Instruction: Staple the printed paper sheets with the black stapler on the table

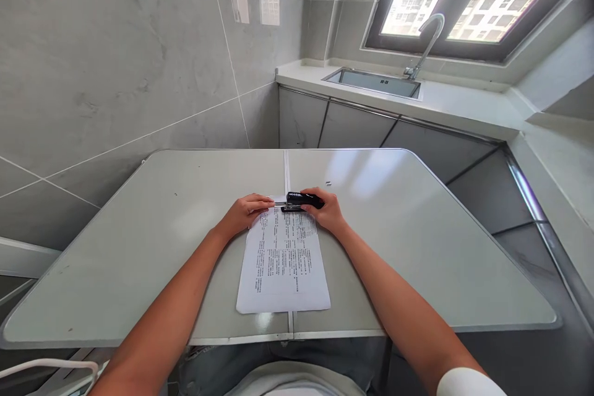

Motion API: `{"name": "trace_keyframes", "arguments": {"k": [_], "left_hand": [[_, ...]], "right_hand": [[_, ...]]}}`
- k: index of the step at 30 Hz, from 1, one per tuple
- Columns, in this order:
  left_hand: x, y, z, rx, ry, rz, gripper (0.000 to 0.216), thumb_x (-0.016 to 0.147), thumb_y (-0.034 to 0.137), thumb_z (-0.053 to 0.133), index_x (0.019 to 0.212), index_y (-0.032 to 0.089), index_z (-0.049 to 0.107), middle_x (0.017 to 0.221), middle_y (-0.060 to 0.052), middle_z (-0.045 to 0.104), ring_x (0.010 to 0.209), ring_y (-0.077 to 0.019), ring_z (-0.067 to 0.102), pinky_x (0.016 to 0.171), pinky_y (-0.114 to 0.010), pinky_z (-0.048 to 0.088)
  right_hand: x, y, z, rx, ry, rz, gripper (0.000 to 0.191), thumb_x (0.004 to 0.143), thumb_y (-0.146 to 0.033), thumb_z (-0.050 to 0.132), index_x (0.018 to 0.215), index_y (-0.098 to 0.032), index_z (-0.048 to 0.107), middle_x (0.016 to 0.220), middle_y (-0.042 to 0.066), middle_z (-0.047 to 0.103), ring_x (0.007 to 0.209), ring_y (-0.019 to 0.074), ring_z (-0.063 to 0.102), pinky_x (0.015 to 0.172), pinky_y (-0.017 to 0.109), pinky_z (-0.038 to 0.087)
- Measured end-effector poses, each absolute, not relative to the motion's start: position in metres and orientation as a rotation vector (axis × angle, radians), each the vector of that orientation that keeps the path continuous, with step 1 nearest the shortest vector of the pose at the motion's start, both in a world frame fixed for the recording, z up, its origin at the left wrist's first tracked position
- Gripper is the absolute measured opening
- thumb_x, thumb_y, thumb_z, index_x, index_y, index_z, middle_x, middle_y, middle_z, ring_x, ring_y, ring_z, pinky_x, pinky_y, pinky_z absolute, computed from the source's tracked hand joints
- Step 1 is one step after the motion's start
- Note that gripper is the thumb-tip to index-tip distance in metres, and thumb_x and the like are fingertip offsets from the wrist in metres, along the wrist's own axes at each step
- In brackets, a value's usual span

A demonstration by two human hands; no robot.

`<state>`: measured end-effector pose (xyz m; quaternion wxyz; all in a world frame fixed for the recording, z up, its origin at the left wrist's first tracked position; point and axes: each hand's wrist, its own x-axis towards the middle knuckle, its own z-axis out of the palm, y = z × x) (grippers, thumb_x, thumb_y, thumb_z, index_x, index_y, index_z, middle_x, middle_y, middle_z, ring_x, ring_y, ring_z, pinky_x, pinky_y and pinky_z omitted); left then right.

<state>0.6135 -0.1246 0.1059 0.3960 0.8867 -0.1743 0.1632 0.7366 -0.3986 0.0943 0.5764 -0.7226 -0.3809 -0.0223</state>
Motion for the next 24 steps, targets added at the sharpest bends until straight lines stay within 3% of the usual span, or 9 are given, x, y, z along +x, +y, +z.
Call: {"name": "trace_keyframes", "arguments": {"k": [6,8,12,15,21,24], "left_hand": [[0.61,-0.135,0.116,2.175,-0.351,0.353,0.015,0.098,0.034,0.064,0.095,0.024,0.075,0.107,-0.003,0.077,0.094,-0.0194,0.073,0.086,-0.035,0.059],[0.608,-0.143,0.12,2.144,-0.296,0.319,0.013,0.094,0.035,0.069,0.101,0.024,0.07,0.107,-0.002,0.076,0.09,-0.0187,0.073,0.082,-0.035,0.059],[0.605,-0.157,0.122,2.178,-0.243,0.227,0.032,0.085,0.036,0.076,0.11,0.027,0.059,0.108,0.0,0.074,0.084,-0.0173,0.07,0.081,-0.036,0.059],[0.605,-0.161,0.12,2.298,-0.263,0.167,0.022,0.086,0.031,0.07,0.106,0.027,0.062,0.097,0.002,0.072,0.082,-0.016,0.068,0.081,-0.034,0.057],[0.607,-0.16,0.12,2.319,-0.237,0.297,0.021,0.087,0.034,0.073,0.102,0.025,0.063,0.101,0.0,0.07,0.087,-0.0178,0.066,0.082,-0.034,0.056],[0.608,-0.166,0.121,2.366,-0.141,0.433,0.025,0.097,0.042,0.063,0.114,0.024,0.061,0.115,-0.006,0.068,0.102,-0.0221,0.066,0.092,-0.039,0.055]], "right_hand": [[0.741,-0.404,0.099,-1.635,-0.966,0.022,0.029,0.082,-0.036,0.081,0.107,-0.024,0.074,0.099,0.004,0.075,0.087,0.0206,0.068,0.078,0.034,0.054],[0.736,-0.403,0.101,-1.611,-1.034,0.05,0.03,0.082,-0.039,0.081,0.108,-0.024,0.073,0.099,0.004,0.074,0.086,0.02,0.068,0.078,0.034,0.054],[0.724,-0.397,0.104,-1.599,-1.183,0.132,0.031,0.086,-0.045,0.077,0.11,-0.024,0.073,0.1,0.005,0.075,0.089,0.0204,0.069,0.083,0.035,0.055],[0.718,-0.393,0.103,-1.608,-1.259,0.147,0.03,0.089,-0.048,0.073,0.108,-0.026,0.074,0.1,0.005,0.076,0.093,0.0218,0.069,0.089,0.037,0.054],[0.717,-0.396,0.106,-1.623,-1.147,0.151,0.029,0.086,-0.043,0.076,0.109,-0.025,0.074,0.1,0.005,0.076,0.091,0.0218,0.069,0.086,0.037,0.055],[0.728,-0.406,0.111,-1.681,-0.879,0.043,0.032,0.084,-0.038,0.077,0.112,-0.025,0.072,0.105,0.004,0.075,0.092,0.0219,0.069,0.083,0.036,0.055]]}}
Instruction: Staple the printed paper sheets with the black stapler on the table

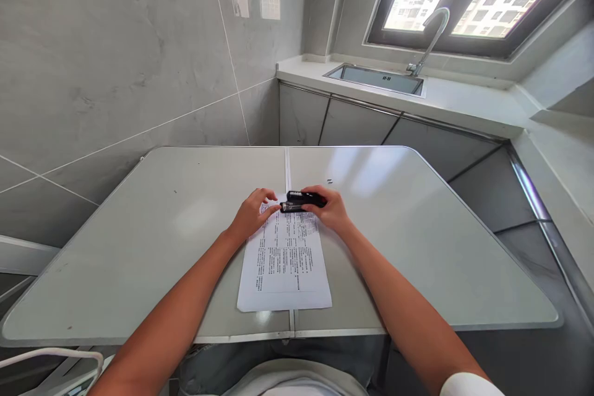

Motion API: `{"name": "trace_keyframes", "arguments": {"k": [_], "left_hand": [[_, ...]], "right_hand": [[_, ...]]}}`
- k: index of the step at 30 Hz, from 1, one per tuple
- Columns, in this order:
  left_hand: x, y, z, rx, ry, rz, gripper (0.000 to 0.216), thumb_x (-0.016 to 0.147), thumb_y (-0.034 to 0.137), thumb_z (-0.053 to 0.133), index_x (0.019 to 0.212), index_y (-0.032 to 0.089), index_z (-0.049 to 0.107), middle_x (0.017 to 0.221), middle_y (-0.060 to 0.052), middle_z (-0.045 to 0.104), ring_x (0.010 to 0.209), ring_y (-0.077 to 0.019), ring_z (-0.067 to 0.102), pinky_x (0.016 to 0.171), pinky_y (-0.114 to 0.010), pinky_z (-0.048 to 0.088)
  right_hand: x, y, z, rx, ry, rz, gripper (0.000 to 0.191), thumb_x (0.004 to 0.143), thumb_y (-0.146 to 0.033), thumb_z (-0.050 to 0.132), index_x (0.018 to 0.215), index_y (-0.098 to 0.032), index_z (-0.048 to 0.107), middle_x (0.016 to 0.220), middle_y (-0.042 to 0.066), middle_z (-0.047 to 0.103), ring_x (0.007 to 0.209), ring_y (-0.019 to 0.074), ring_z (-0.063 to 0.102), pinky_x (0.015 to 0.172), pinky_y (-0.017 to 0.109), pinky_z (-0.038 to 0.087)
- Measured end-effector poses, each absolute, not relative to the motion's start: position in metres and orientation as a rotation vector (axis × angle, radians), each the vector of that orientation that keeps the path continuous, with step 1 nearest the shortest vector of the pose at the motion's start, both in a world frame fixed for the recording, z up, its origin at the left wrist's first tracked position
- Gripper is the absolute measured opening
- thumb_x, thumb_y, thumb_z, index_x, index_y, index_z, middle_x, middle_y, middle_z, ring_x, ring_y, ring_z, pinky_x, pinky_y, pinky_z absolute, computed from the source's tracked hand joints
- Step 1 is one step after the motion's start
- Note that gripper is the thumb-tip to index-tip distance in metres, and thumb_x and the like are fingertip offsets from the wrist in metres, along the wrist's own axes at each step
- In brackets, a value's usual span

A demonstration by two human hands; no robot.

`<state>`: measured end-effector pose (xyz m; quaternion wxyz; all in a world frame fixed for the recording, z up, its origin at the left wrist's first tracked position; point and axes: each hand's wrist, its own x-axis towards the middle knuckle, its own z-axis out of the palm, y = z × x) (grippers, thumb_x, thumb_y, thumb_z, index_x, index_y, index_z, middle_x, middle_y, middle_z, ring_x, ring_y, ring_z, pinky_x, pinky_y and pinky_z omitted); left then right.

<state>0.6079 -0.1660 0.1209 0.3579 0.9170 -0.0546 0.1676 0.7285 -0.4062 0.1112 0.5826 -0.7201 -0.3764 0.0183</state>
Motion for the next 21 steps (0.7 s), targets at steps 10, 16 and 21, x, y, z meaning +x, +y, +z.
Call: {"name": "trace_keyframes", "arguments": {"k": [10,16,21], "left_hand": [[0.612,-0.176,0.091,2.721,-0.364,0.068,0.086,0.092,0.072,0.055,0.16,0.023,0.036,0.169,-0.015,0.026,0.158,-0.0372,0.016,0.128,-0.059,0.011],[0.614,-0.167,0.083,2.71,-0.254,0.167,0.084,0.091,0.07,0.058,0.158,0.023,0.041,0.168,-0.015,0.03,0.158,-0.0365,0.018,0.128,-0.058,0.01],[0.614,-0.17,0.086,2.749,-0.248,0.117,0.084,0.092,0.07,0.056,0.159,0.021,0.04,0.168,-0.015,0.029,0.158,-0.0374,0.016,0.128,-0.059,0.009]], "right_hand": [[0.774,-0.472,0.103,-1.95,-0.635,0.016,0.037,0.075,-0.039,0.08,0.108,-0.024,0.075,0.1,0.004,0.076,0.084,0.0225,0.067,0.08,0.04,0.055],[0.771,-0.501,0.122,-1.871,-1.052,0.514,0.036,0.077,-0.042,0.083,0.106,-0.022,0.076,0.101,0.006,0.076,0.087,0.0237,0.069,0.073,0.036,0.056],[0.757,-0.49,0.137,-1.765,-1.337,0.649,0.031,0.084,-0.038,0.08,0.111,-0.024,0.075,0.102,0.006,0.075,0.085,0.021,0.068,0.062,0.029,0.051]]}}
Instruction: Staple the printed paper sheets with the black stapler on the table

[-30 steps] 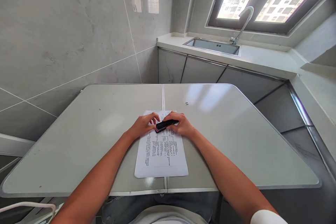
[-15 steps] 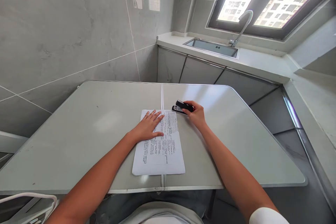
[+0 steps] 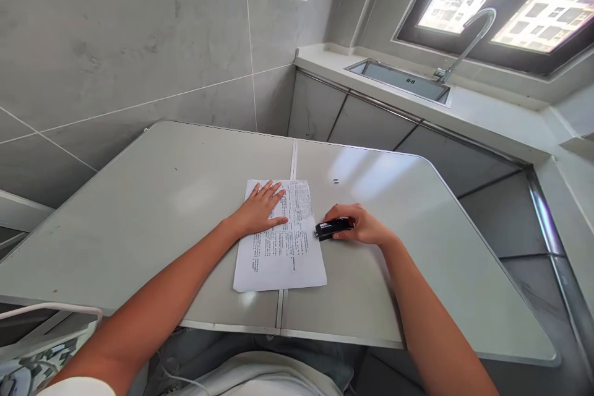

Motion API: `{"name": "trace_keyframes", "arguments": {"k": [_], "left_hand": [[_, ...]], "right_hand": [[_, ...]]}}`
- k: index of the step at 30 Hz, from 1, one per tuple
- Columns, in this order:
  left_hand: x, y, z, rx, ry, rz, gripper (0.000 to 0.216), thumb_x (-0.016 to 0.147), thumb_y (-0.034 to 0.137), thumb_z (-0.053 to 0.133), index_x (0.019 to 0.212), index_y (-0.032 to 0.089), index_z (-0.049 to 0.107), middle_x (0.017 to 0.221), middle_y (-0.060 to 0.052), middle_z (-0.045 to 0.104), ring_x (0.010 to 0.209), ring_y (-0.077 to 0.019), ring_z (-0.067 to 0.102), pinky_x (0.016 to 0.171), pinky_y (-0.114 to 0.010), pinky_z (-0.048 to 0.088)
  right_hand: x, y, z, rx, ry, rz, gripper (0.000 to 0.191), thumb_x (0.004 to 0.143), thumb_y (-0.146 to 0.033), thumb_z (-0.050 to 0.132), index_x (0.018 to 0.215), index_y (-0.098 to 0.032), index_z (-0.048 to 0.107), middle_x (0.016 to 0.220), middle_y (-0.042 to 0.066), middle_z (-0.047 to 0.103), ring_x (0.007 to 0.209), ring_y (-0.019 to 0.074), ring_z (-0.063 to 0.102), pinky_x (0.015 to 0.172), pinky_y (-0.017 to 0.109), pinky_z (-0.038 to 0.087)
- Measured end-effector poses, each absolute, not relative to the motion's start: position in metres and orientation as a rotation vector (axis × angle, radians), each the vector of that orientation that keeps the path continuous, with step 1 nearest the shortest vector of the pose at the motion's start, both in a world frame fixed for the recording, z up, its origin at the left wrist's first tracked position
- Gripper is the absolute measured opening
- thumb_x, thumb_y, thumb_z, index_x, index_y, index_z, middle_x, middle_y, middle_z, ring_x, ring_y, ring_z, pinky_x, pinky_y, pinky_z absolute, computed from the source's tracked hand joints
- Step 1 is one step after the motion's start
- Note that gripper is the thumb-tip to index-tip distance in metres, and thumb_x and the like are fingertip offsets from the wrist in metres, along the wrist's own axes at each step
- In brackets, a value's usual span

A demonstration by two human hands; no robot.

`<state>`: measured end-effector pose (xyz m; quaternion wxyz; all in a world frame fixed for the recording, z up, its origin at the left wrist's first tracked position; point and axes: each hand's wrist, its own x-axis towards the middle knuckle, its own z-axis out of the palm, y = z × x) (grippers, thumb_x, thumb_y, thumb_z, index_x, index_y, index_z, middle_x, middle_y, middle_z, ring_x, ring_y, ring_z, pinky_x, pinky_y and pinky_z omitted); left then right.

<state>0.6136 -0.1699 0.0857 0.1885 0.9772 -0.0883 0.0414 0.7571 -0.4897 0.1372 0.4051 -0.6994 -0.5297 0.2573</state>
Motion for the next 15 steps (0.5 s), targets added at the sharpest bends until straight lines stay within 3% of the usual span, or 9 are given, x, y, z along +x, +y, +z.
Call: {"name": "trace_keyframes", "arguments": {"k": [5,10,15], "left_hand": [[0.613,-0.172,0.095,2.725,-0.308,0.111,0.071,0.095,0.064,0.057,0.155,0.028,0.045,0.165,-0.01,0.037,0.157,-0.0352,0.022,0.128,-0.059,0.008],[0.611,-0.172,0.104,2.684,-0.371,0.099,0.064,0.092,0.058,0.066,0.15,0.036,0.053,0.161,-0.006,0.045,0.152,-0.0363,0.033,0.126,-0.061,0.016],[0.61,-0.172,0.105,2.689,-0.394,0.123,0.059,0.092,0.058,0.066,0.146,0.036,0.058,0.159,-0.006,0.048,0.149,-0.039,0.037,0.124,-0.063,0.018]], "right_hand": [[0.749,-0.481,0.137,-1.717,-1.417,0.608,0.032,0.088,-0.041,0.076,0.115,-0.024,0.074,0.104,0.008,0.075,0.088,0.0211,0.069,0.063,0.028,0.051],[0.751,-0.482,0.137,-1.708,-1.432,0.602,0.032,0.088,-0.043,0.076,0.114,-0.024,0.075,0.102,0.008,0.075,0.086,0.0213,0.069,0.061,0.028,0.05],[0.753,-0.481,0.136,-1.678,-1.465,0.599,0.034,0.089,-0.045,0.076,0.115,-0.024,0.077,0.103,0.008,0.075,0.089,0.0226,0.069,0.074,0.033,0.055]]}}
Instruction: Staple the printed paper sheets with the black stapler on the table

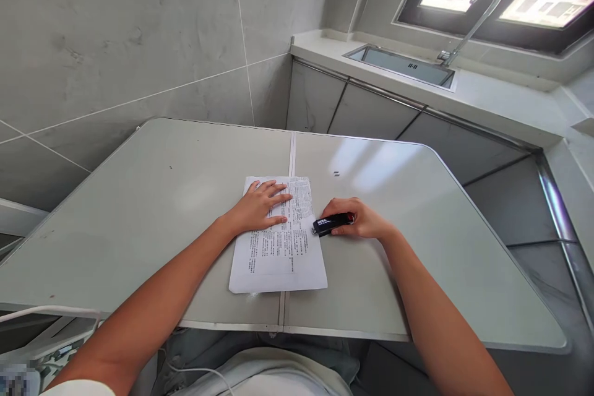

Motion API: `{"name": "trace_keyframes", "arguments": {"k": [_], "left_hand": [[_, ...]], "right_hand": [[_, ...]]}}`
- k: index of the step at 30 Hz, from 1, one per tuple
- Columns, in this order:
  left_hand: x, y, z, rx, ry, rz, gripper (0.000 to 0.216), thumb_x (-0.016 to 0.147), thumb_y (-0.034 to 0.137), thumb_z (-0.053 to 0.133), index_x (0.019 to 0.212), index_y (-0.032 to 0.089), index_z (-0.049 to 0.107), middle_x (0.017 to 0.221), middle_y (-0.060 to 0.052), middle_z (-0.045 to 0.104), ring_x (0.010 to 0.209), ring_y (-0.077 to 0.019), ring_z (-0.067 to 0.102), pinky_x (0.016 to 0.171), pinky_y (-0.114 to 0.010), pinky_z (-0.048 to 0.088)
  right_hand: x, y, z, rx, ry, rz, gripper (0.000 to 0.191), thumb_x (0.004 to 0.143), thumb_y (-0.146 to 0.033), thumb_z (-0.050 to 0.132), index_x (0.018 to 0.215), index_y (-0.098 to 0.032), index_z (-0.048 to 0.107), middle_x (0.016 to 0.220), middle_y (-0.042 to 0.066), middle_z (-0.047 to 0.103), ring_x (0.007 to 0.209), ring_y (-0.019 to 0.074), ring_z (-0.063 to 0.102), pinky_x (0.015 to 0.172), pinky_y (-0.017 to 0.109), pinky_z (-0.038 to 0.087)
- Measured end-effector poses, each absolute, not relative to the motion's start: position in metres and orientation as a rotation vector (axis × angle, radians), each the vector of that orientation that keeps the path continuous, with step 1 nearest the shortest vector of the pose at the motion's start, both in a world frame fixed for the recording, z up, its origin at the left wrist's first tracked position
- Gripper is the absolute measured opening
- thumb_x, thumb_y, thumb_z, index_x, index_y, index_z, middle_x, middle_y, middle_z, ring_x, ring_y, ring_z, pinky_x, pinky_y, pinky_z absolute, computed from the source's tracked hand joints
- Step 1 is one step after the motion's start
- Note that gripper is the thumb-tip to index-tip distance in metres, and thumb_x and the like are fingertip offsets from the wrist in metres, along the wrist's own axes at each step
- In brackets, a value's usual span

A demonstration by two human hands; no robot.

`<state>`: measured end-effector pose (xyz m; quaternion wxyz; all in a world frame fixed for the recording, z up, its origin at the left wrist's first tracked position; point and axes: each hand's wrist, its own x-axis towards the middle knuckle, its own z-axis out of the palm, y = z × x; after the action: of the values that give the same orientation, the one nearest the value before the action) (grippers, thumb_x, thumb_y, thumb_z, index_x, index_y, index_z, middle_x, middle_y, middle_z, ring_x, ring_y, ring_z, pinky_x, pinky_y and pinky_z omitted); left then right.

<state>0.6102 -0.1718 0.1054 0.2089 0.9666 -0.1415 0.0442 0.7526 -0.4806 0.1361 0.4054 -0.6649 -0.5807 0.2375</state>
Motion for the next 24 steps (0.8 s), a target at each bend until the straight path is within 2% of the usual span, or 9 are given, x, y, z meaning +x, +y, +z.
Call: {"name": "trace_keyframes", "arguments": {"k": [3,9,16,24], "left_hand": [[0.6098,-0.1719,0.1052,2.689,-0.414,0.121,0.056,0.093,0.058,0.064,0.145,0.037,0.059,0.157,-0.006,0.049,0.149,-0.0391,0.036,0.123,-0.063,0.019],[0.6098,-0.1718,0.1065,2.714,-0.396,0.094,0.063,0.094,0.057,0.064,0.15,0.033,0.053,0.158,-0.008,0.048,0.15,-0.0387,0.034,0.124,-0.063,0.017],[0.6099,-0.1729,0.1097,2.735,-0.437,0.078,0.057,0.096,0.055,0.061,0.148,0.034,0.055,0.157,-0.007,0.049,0.15,-0.0409,0.032,0.122,-0.066,0.019],[0.6088,-0.1751,0.1147,2.809,-0.43,0.031,0.058,0.098,0.055,0.056,0.151,0.032,0.051,0.159,-0.006,0.046,0.152,-0.0384,0.03,0.123,-0.063,0.021]], "right_hand": [[0.7538,-0.4804,0.1344,-1.661,-1.471,0.601,0.035,0.089,-0.044,0.076,0.117,-0.024,0.077,0.105,0.009,0.075,0.091,0.0232,0.07,0.079,0.035,0.056],[0.756,-0.4804,0.133,-1.653,-1.505,0.607,0.038,0.09,-0.047,0.074,0.12,-0.023,0.076,0.105,0.009,0.075,0.091,0.0226,0.068,0.077,0.034,0.055],[0.7581,-0.4825,0.1306,-1.686,-1.526,0.596,0.04,0.091,-0.049,0.072,0.122,-0.023,0.076,0.105,0.009,0.075,0.091,0.0217,0.066,0.078,0.033,0.053],[0.7595,-0.4841,0.1258,-1.662,-1.515,0.61,0.042,0.09,-0.047,0.075,0.123,-0.02,0.075,0.103,0.01,0.073,0.089,0.0192,0.063,0.077,0.029,0.048]]}}
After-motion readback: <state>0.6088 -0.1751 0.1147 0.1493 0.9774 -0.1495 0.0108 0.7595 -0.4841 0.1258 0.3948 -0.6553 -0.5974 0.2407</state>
